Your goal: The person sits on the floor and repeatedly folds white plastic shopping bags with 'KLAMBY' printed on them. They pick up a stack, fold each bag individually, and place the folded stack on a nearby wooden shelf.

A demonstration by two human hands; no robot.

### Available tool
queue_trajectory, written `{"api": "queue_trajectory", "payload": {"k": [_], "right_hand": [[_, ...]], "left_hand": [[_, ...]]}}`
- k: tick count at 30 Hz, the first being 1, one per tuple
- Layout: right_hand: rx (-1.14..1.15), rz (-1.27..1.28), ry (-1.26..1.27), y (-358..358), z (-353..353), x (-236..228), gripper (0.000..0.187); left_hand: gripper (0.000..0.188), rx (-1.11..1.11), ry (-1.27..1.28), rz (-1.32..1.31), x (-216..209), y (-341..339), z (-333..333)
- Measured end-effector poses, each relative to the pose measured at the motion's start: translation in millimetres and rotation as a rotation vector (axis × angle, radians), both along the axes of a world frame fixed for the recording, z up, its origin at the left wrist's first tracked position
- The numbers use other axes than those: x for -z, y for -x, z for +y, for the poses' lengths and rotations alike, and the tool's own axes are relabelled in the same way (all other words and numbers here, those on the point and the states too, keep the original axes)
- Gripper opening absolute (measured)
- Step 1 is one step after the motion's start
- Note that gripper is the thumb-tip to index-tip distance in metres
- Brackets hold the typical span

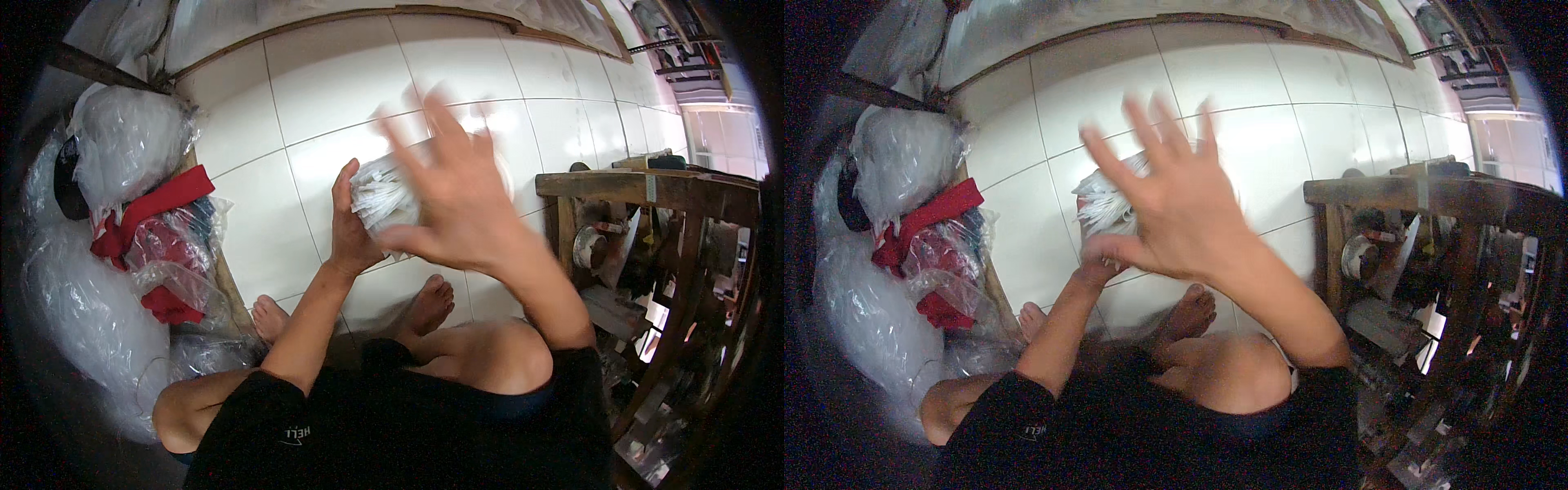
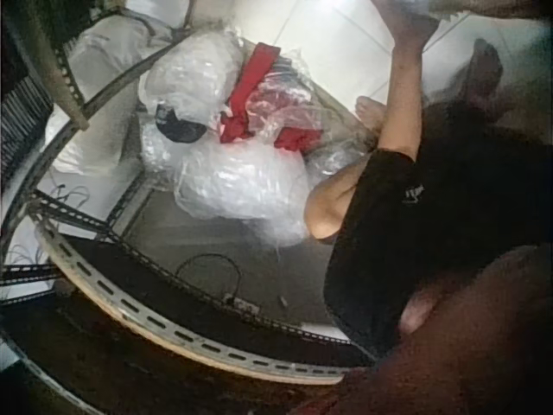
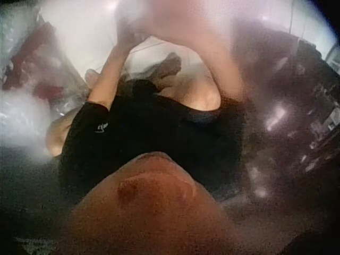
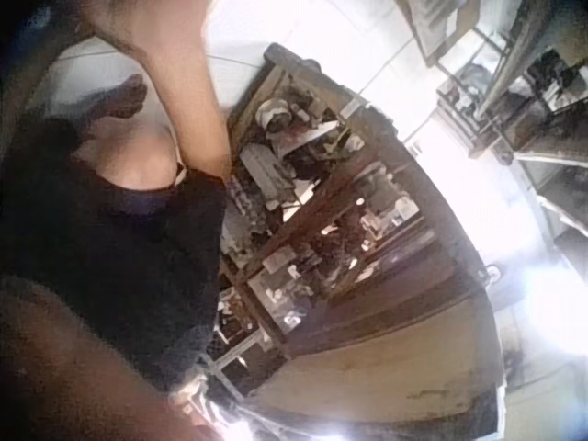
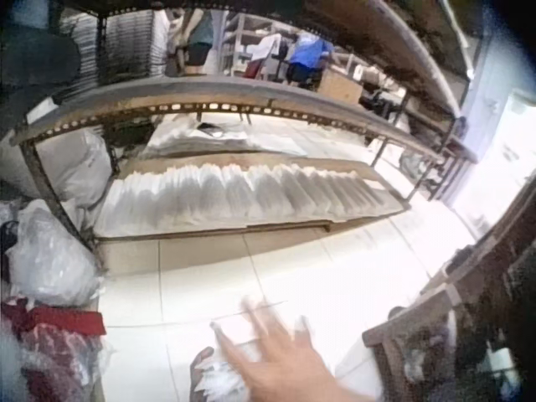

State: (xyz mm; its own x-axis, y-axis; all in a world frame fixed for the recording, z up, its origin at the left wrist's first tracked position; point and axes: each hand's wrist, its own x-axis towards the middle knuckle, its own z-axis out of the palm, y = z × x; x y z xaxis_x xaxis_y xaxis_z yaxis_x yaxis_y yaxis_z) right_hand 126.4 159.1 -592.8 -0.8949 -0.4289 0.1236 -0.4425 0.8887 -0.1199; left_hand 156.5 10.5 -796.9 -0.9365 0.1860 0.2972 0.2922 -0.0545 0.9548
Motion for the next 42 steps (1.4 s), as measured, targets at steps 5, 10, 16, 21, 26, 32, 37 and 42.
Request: {"api": "queue_trajectory", "payload": {"k": [5, 10, 16, 21, 26, 32, 37, 42], "right_hand": [[-0.087, 0.033, 0.069, -3.5, -7.0, 0.8, 0.11], [0.012, 0.126, 0.16, 5.9, 15.4, -3.6, 0.116], [0.184, 0.117, 0.185, 9.4, 45.8, -10.6, 0.109], [0.13, 0.092, 0.103, 22.4, 33.8, 9.1, 0.098], [0.09, 0.063, 0.101, 33.8, 18.3, 12.1, 0.098], [-0.056, 0.189, 0.224, 57.6, -2.6, -6.0, 0.094], [-0.043, 0.061, 0.148, 48.5, -10.3, -15.1, 0.09], [-0.081, 0.024, -0.127, 29.5, -19.4, 21.8, 0.099]], "left_hand": [[0.125, -0.006, 0.044, 0.116, 5.5, 4.4, -3.6], [0.124, 0.008, 0.103, 0.003, 19.0, 0.5, -13.4], [0.124, 0.056, 0.075, -0.06, 21.4, 1.9, -1.4], [0.123, 0.033, 0.093, -0.092, 28.6, 0.9, -8.5], [0.122, 0.058, 0.075, -0.124, 30.2, 1.8, -3.9], [0.121, 0.029, 0.031, -0.253, 36.4, -1.2, -12.4], [0.123, 0.03, -0.168, -0.37, 33.7, -2.5, -4.0], [0.128, 0.039, 0.3, -0.088, 51.9, -6.1, -1.7]]}}
